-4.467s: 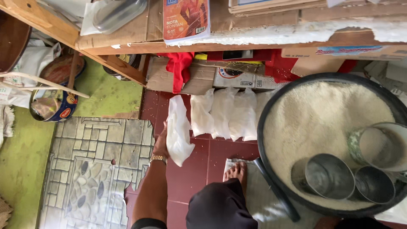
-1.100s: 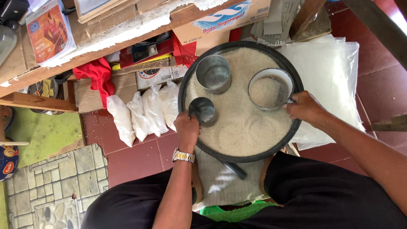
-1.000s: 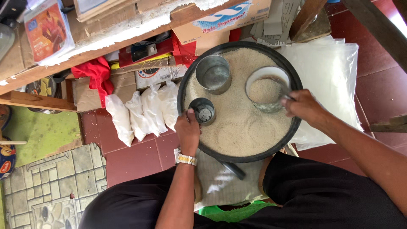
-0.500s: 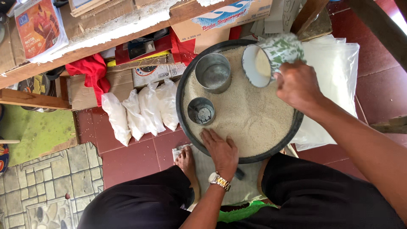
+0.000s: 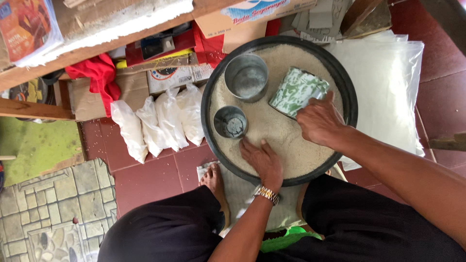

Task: The person scoops rice from a large container into a plastic bag using metal cups and containers, then folds the bag closed.

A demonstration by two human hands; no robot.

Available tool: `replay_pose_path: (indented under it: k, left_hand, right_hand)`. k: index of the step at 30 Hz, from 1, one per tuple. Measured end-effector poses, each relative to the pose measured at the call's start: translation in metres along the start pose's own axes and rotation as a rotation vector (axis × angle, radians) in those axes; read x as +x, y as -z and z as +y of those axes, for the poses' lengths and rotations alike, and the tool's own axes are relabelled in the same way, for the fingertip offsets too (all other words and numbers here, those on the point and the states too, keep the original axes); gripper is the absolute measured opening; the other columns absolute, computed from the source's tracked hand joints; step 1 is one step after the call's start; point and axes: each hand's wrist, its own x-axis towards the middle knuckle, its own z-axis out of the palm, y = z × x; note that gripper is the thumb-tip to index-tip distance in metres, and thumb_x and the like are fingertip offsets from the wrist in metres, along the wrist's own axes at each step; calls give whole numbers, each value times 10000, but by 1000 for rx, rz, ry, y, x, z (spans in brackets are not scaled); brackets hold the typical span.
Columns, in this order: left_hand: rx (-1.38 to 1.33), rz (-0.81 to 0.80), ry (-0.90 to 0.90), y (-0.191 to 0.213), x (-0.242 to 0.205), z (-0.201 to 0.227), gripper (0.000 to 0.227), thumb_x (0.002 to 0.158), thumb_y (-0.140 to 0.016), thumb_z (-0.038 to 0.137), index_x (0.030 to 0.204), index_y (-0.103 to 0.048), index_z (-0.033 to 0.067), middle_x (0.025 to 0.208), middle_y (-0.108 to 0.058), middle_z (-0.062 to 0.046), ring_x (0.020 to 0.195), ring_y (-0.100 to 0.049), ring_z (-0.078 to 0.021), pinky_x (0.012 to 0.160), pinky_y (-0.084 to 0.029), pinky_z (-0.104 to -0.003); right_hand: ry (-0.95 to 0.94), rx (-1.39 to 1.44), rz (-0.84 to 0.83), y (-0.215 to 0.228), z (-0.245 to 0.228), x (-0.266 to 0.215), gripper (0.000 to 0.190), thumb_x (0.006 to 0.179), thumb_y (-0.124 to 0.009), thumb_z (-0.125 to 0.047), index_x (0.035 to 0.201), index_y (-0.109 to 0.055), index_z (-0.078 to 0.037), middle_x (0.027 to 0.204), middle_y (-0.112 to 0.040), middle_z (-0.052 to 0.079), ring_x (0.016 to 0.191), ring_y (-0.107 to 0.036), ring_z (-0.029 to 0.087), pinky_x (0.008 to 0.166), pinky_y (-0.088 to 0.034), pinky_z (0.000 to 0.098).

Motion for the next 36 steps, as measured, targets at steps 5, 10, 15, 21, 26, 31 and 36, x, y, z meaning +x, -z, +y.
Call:
replay_pose_path:
  k: [5, 10, 15, 21, 26, 31, 36]
  left_hand:
    - [-245, -71, 60, -12, 2, 12, 576, 1114, -327, 375, 1553, -240, 13, 1528, -291, -264, 1469, -295, -436, 1231, -128, -547]
    - [-359, -99, 15, -38, 2, 28, 577, 1102, -372, 307, 1523, -231, -63, 1451, -329, -302, 1393, -362, -466, 1199, -238, -557]
    - [-447, -176, -101, -29, -7, 75, 534, 1095, -387, 207, 1495, -227, -109, 1406, -350, -324, 1362, -395, -480, 1179, -287, -556]
    - [-362, -514, -283, 18, -13, 132, 709, 1089, -311, 350, 1561, -127, -145, 1573, -93, -449, 1490, -65, -622, 1181, -114, -713]
    - [-761, -615, -314, 34, 11, 114, 665, 1071, -404, 476, 1565, -273, 51, 1494, -290, -248, 1434, -241, -446, 1184, -172, -647]
    - [-883, -184, -211, 89, 86, 70, 500, 1011, -589, 413, 1424, -499, 146, 1272, -615, -57, 1230, -598, -219, 1137, -421, -405]
    - [221, -14, -233, 107, 160, -1, 253, 916, -728, 280, 838, -619, 65, 764, -721, -185, 717, -710, -404, 601, -493, -539]
  right_hand:
    - [-36, 162, -114, 10, 1, -8, 207, 704, -647, -303, 554, -632, -161, 550, -588, 91, 607, -607, 326, 662, -409, 499]
    - [-161, 397, -87, 16, 6, -17, 284, 814, -625, -308, 610, -647, -112, 592, -634, 172, 680, -682, 439, 627, -472, 539]
    - [-235, 633, 27, 21, 25, -34, 271, 847, -637, -287, 685, -679, -74, 650, -661, 222, 767, -660, 521, 680, -504, 607]
    - [-327, 756, -5, 3, 53, -51, 201, 765, -796, -289, 634, -712, -162, 639, -654, 127, 668, -705, 352, 664, -522, 354]
    - [-685, 1202, 56, 72, 39, -63, 224, 783, -840, -178, 714, -718, -3, 505, -562, 136, 508, -540, 258, 581, -408, 371]
    - [-778, 1196, 48, 127, 40, -62, 169, 777, -848, -103, 778, -733, 21, 613, -583, 120, 613, -538, 214, 584, -396, 339]
    - [-853, 1111, -4, 218, 13, -57, 429, 819, -857, -142, 597, -501, -56, 645, -340, 20, 688, -294, 173, 638, -203, 340]
